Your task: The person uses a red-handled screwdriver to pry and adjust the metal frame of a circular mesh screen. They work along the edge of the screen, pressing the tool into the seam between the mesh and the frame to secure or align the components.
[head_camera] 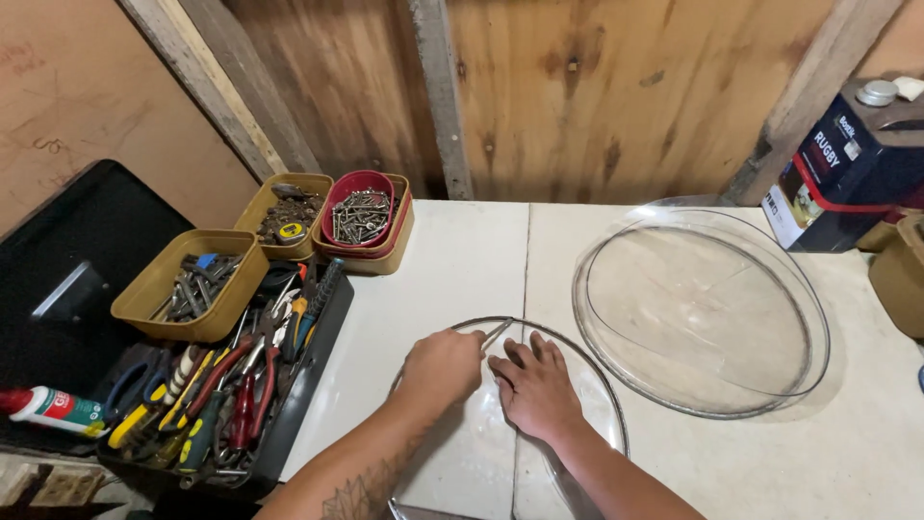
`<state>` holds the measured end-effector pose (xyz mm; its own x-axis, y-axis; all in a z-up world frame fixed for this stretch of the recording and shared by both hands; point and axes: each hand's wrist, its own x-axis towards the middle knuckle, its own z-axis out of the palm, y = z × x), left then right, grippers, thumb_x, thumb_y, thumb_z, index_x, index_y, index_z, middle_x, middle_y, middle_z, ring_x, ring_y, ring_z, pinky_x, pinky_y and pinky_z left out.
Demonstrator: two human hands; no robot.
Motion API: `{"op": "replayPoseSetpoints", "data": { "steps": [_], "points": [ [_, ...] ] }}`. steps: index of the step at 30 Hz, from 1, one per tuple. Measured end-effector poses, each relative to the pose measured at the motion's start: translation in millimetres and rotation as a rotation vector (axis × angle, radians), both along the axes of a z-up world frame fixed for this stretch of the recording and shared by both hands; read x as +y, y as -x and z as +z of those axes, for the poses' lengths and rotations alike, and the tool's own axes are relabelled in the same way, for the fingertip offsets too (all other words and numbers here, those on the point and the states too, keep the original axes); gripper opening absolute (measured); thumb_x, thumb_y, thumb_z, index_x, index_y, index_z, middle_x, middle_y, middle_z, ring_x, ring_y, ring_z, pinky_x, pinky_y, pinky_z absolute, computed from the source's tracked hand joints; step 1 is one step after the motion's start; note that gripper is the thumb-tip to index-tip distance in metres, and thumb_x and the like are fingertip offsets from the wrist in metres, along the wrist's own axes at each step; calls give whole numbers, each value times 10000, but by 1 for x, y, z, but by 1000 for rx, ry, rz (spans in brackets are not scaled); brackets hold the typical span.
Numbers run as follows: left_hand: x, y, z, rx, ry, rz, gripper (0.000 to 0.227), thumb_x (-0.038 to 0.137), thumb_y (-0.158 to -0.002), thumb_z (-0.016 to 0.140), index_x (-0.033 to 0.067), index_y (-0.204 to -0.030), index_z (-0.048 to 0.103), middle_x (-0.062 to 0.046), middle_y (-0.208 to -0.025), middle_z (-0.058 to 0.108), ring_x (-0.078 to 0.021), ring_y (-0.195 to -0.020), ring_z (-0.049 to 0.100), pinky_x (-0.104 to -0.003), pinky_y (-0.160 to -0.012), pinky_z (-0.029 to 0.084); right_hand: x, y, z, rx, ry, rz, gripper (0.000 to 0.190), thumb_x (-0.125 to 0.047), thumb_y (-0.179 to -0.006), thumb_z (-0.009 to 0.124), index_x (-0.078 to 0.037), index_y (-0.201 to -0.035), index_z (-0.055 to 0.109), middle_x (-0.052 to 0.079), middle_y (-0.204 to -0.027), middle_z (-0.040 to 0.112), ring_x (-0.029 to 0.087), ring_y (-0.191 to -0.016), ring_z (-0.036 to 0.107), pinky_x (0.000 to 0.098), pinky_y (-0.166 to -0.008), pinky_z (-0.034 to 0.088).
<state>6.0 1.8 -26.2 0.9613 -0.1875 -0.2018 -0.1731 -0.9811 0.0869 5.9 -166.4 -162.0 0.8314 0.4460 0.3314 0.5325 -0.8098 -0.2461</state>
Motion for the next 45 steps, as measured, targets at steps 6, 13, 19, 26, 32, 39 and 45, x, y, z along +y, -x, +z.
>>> {"op": "replayPoseSetpoints", "data": {
  "steps": [6,13,19,26,32,39,45],
  "points": [
    [-3,5,32,195,175,263,352,337,-1007,471,287,-1302,657,-105,-1173,712,-349,-1108,641,-480,-904,518,0,2,6,30,49,-2,368,-315,-977,478,-298,-1307,639,56,-1403,562,492,-1336,425,604,-1125,302],
    [-8,0,-17,-86,-139,-121,298,89,-850,526,118,-1121,648,-90,-897,751,-361,-797,742,-491,-630,583,1,0,-2,0,28,-5,347,-313,-957,513,-271,-1262,674,86,-1391,585,506,-1362,425,622,-1116,321],
    [-2,2,35,223,184,283,391,324,-986,473,313,-1323,668,-114,-1243,694,-346,-1165,633,-457,-950,505,0,2,7,20,39,2,357,-300,-952,508,-295,-1279,653,52,-1383,570,487,-1332,427,610,-1118,310],
    [-5,-1,-18,-11,-64,-54,335,184,-946,489,171,-1256,615,-109,-957,741,-376,-909,714,-511,-727,564,2,-2,-4,-10,-2,-13,371,-323,-963,495,-304,-1295,660,61,-1403,585,497,-1345,434,623,-1121,311],
    [-4,-3,-3,52,-37,-17,278,180,-938,489,180,-1176,633,-107,-1005,739,-375,-955,703,-519,-754,564,0,-1,-5,-69,-16,-4,340,-307,-952,517,-301,-1247,686,54,-1361,604,488,-1309,457,603,-1090,340],
    [-2,8,35,194,228,287,375,331,-991,476,296,-1312,666,-114,-1172,721,-352,-1119,645,-464,-935,506,0,0,1,32,0,-2,375,-305,-960,492,-310,-1297,657,39,-1408,568,488,-1341,406,602,-1144,272],
    [-18,-4,-21,-41,-122,-56,323,116,-871,537,141,-1172,652,-79,-964,752,-349,-874,739,-500,-655,590,1,-3,-7,32,39,-17,357,-341,-966,503,-242,-1264,672,71,-1438,564,501,-1395,400,633,-1148,286]
  ]
}}
